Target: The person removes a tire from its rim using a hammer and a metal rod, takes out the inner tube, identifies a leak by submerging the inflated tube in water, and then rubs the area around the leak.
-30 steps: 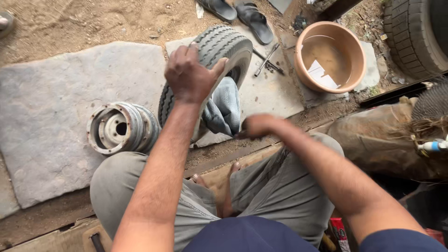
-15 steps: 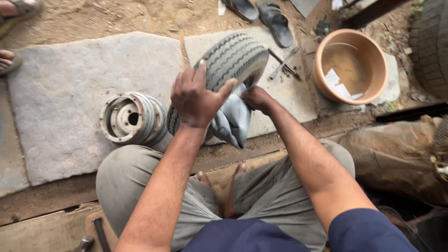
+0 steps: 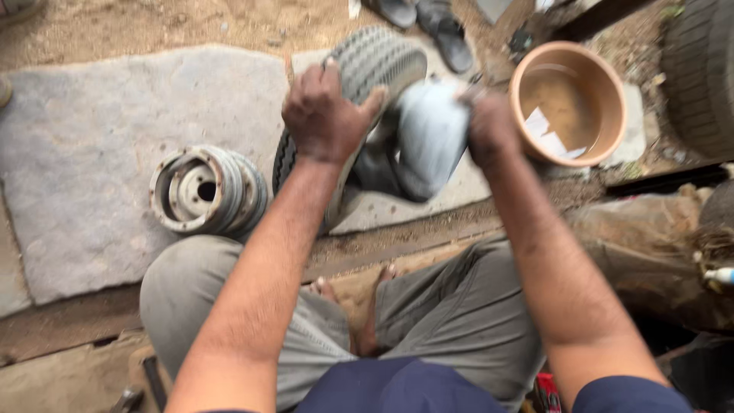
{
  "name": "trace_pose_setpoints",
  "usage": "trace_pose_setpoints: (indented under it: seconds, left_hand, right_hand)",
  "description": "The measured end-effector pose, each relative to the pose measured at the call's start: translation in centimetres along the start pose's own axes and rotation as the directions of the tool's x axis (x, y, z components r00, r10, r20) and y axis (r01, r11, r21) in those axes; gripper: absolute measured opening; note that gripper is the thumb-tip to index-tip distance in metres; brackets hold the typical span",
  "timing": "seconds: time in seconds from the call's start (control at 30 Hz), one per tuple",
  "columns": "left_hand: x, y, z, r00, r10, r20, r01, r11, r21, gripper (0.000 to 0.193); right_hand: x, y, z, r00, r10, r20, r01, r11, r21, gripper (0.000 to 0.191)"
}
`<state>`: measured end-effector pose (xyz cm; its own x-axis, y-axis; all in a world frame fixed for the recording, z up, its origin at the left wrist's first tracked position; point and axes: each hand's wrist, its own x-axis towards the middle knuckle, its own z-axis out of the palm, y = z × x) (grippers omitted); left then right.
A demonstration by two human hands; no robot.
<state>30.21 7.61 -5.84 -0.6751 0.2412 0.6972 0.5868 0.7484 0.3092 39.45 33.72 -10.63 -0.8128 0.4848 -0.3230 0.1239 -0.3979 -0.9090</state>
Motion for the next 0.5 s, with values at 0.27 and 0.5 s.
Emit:
trace_pose_setpoints:
  seconds: [0.27,0.5]
  left_hand:
    - [0.2,-0.4,0.2,0.992,-0.099,0.078,0.105,0.992,-0.065,0.054]
    - [0.3,-4.1,0.0,0.995,-0.094,0.011,0.095,0.995,-0.040,0.054]
  right_hand:
    - [6.5,-5.5,-2.5,0.905,-0.355,-0.234,0.361,0.932,-0.016,0.017]
    - [11.9,-7.7,-3.1,0.763,-0.396,-0.511,0.455,0.890,-0.010,0.020]
